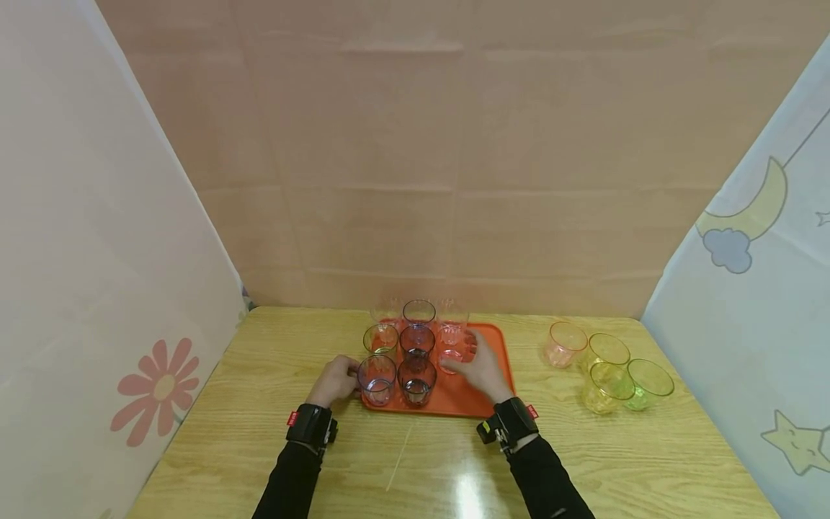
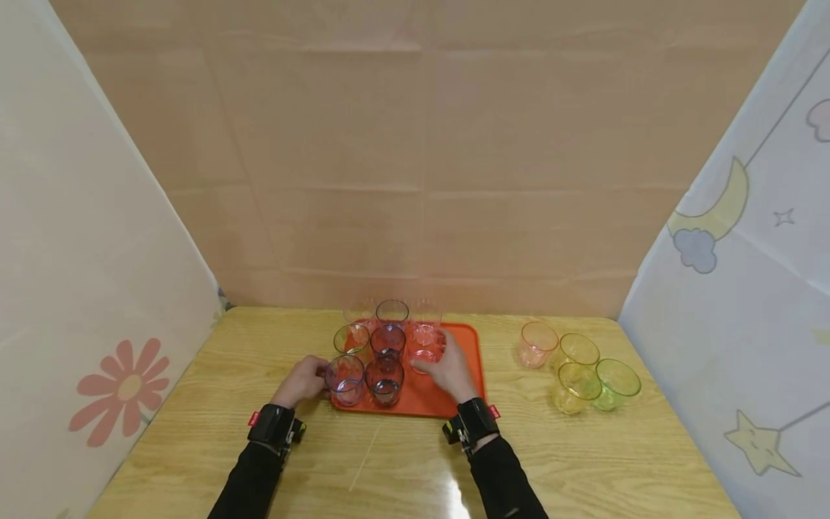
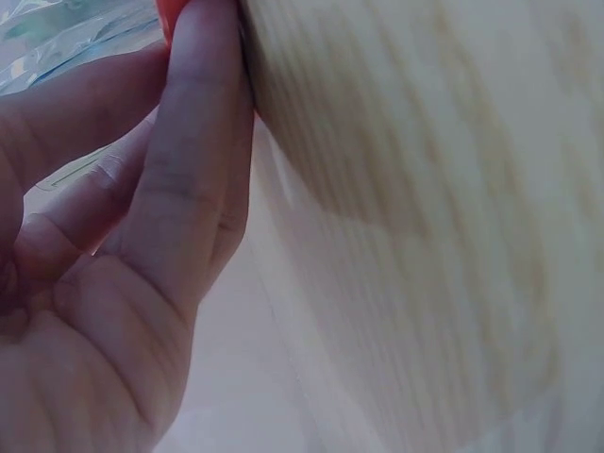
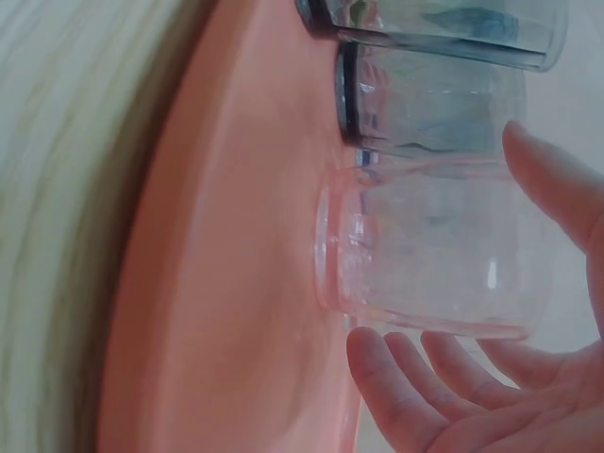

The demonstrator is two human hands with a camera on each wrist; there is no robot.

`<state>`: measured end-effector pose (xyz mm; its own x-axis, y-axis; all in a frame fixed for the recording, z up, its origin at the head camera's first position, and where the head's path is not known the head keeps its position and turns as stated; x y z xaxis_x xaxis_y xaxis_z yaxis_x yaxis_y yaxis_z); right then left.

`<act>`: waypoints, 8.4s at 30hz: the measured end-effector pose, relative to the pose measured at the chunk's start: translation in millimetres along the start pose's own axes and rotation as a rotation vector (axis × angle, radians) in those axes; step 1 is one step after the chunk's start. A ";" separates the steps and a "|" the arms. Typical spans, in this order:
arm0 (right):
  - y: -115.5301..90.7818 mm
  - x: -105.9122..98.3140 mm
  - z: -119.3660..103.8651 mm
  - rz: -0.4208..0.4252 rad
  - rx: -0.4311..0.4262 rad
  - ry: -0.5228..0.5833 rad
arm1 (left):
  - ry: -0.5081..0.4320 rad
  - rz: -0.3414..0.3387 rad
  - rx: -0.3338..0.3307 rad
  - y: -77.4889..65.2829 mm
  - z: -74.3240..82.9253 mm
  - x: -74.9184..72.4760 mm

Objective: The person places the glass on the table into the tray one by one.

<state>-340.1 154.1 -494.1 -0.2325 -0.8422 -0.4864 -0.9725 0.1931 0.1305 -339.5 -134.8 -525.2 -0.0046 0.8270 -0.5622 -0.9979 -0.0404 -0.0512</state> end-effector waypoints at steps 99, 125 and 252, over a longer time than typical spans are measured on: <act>-72.5 -244.9 85.2 1.008 0.186 -0.091 | 0.051 0.021 0.048 0.3 4.8 -0.7; -58.3 -215.7 94.7 0.748 0.238 -0.225 | 0.050 0.020 0.043 2.2 0.8 -1.0; -56.2 -12.0 -2.0 -0.067 -0.075 0.041 | 0.099 0.032 0.067 1.4 2.3 -0.1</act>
<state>-282.6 152.3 -493.9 -0.1649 -0.8719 -0.4610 -0.9814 0.0987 0.1644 -341.0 -133.6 -523.3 -0.0336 0.7662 -0.6417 -0.9994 -0.0260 0.0213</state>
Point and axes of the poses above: each hand's wrist, its own y-axis towards the middle knuckle, its own x-axis out of the palm, z = x × y, the point moved 10 cm from there along y, towards the middle knuckle, and after that the axes turned 13 degrees about z, right-handed, at the moved point
